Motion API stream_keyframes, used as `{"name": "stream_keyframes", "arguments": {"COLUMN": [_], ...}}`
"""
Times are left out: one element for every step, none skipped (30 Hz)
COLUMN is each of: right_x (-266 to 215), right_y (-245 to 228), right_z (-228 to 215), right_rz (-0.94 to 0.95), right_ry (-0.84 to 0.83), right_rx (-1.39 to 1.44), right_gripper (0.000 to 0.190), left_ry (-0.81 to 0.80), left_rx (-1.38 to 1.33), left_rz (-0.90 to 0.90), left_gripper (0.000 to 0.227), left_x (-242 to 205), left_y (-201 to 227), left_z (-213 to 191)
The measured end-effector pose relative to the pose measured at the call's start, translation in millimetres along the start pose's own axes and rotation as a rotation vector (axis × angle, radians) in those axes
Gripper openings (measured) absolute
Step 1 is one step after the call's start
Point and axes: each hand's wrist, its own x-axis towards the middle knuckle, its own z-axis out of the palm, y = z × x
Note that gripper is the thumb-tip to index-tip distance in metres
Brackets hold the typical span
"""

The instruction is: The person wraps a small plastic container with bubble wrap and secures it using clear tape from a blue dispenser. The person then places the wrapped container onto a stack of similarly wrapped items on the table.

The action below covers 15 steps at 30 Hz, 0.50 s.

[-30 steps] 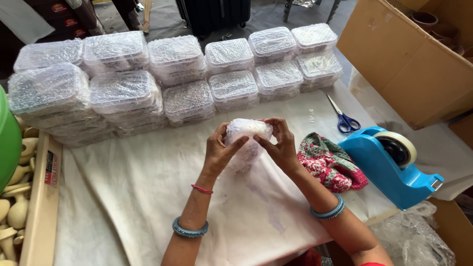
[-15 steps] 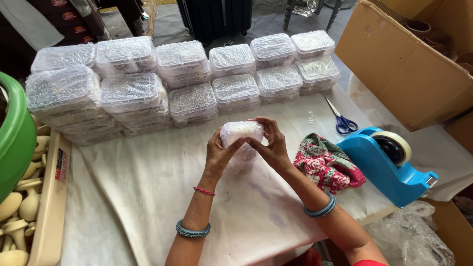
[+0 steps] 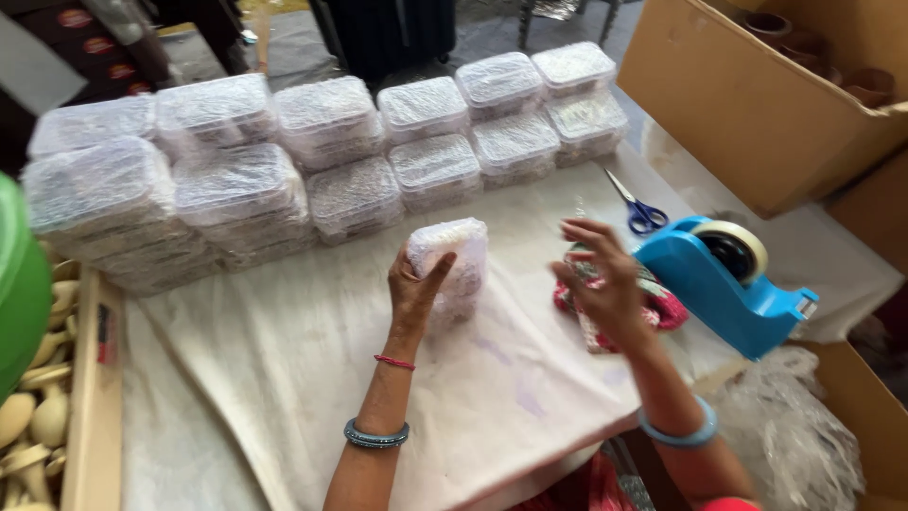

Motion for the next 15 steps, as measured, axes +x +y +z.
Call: {"name": "stream_keyframes", "arguments": {"right_x": [-6.9, -15.4, -24.0, -29.7, -36.0, -46.4, -51.2, -56.5, -62.8, -66.9, -71.5, -70.6, -74.5, -75.3, -76.2], "right_y": [-4.0, -8.2, -13.1, -10.4, -8.2, -7.3, -1.5, 3.5, 7.3, 13.5, 18.9, 28.0, 34.7, 43.4, 51.5], "right_z": [-25.1, -52.4, -79.7, -103.8, -128.9, -156.2, -176.8, -196.9, -217.5, -229.8, -241.9, -250.0, -255.9, -259.7, -262.7], "right_rz": [0.012, -0.015, -0.041, -0.022, 0.024, 0.077, 0.102, 0.186, 0.267, 0.285, 0.352, 0.410, 0.419, 0.461, 0.502], "right_ry": [0.010, 0.051, 0.089, 0.100, 0.149, 0.203, 0.220, 0.281, 0.345, 0.361, 0.343, 0.317, 0.324, 0.260, 0.195], "right_rx": [-0.015, -0.145, -0.276, -0.306, -0.373, -0.445, -0.480, -0.426, -0.370, -0.389, -0.424, -0.445, -0.450, -0.472, -0.494], "right_gripper": [0.051, 0.038, 0.026, 0.026, 0.021, 0.016, 0.016, 0.014, 0.012, 0.012, 0.014, 0.016, 0.016, 0.019, 0.021], "left_ry": [-0.016, -0.014, -0.013, -0.040, -0.025, -0.018, -0.054, -0.033, -0.013, -0.038, -0.039, -0.025, -0.036, -0.035, -0.035], "left_rx": [-0.008, 0.005, 0.018, -0.001, 0.062, 0.122, 0.101, 0.096, 0.092, 0.083, 0.061, 0.046, 0.046, 0.017, -0.012], "left_rz": [-0.011, 0.000, 0.011, -0.006, 0.046, 0.094, 0.074, 0.075, 0.076, 0.060, 0.046, 0.040, 0.033, 0.026, 0.019], "left_gripper": [0.049, 0.048, 0.046, 0.046, 0.043, 0.040, 0.040, 0.043, 0.046, 0.046, 0.048, 0.050, 0.050, 0.052, 0.054], "left_x": [0.0, -0.6, -0.9, 0.9, 3.4, 6.1, 4.5, 5.2, 6.8, 3.8, 1.2, -0.5, -0.8, -1.2, -1.6], "left_y": [-3.8, -10.4, -17.4, -22.2, -27.8, -36.0, -36.8, -36.5, -36.3, -30.1, -23.5, -13.4, -12.5, -10.3, -7.7], "left_z": [-1.8, -0.8, 0.7, -5.2, -9.8, -11.6, -11.9, -13.3, -14.8, -9.0, -4.0, -4.3, -1.0, -0.3, -0.4]}}
